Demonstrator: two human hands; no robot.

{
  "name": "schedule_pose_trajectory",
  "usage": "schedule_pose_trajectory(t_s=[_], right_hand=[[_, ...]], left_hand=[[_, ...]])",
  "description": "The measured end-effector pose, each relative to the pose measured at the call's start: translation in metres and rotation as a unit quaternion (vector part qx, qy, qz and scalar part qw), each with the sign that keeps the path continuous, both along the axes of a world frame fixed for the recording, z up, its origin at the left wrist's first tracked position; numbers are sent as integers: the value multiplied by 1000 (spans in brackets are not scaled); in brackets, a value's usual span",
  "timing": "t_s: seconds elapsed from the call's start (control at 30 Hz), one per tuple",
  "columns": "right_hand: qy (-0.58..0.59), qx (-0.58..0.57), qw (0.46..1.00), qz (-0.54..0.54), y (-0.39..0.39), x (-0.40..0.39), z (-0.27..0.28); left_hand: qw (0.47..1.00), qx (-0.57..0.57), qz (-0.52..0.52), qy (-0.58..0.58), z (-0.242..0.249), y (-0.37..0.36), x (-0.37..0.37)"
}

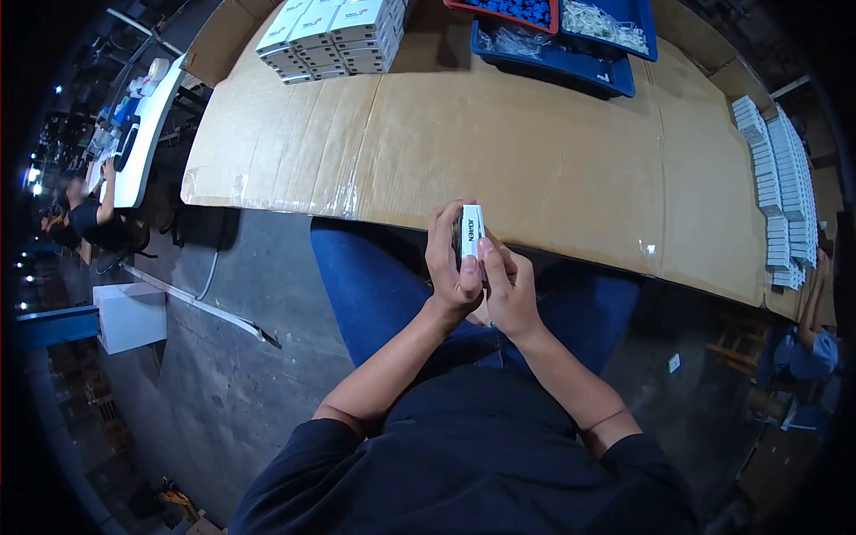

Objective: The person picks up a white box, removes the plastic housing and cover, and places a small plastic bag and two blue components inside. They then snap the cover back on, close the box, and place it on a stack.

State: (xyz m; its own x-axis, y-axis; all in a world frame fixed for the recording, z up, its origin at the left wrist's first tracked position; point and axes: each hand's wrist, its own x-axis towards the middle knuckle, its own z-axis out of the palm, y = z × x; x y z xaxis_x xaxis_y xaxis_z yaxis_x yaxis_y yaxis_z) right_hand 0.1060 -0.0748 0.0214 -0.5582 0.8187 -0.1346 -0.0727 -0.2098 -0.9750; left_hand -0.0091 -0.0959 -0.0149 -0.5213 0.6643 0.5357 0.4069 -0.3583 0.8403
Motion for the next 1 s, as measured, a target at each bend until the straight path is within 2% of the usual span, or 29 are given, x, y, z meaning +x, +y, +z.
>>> schedule_pose_trajectory(t_s=[0.1,0.3,0.6,0.8,0.9,1.0], right_hand=[[25,10,998,-60,-5,-8,7],[8,19,999,-41,-3,-2,5],[-8,50,998,-30,-3,1,10],[-31,49,998,-7,-2,7,9],[-35,55,998,23,0,12,7],[-79,46,994,64,13,15,12]], left_hand=[[1000,-6,-5,-20,3,-1,3],[1000,23,2,6,1,4,5],[1000,-6,5,-22,2,-3,11],[998,-11,-7,-65,-7,-7,13],[999,-2,-14,-49,-7,-6,15],[993,-11,-55,-102,-5,-1,12]])
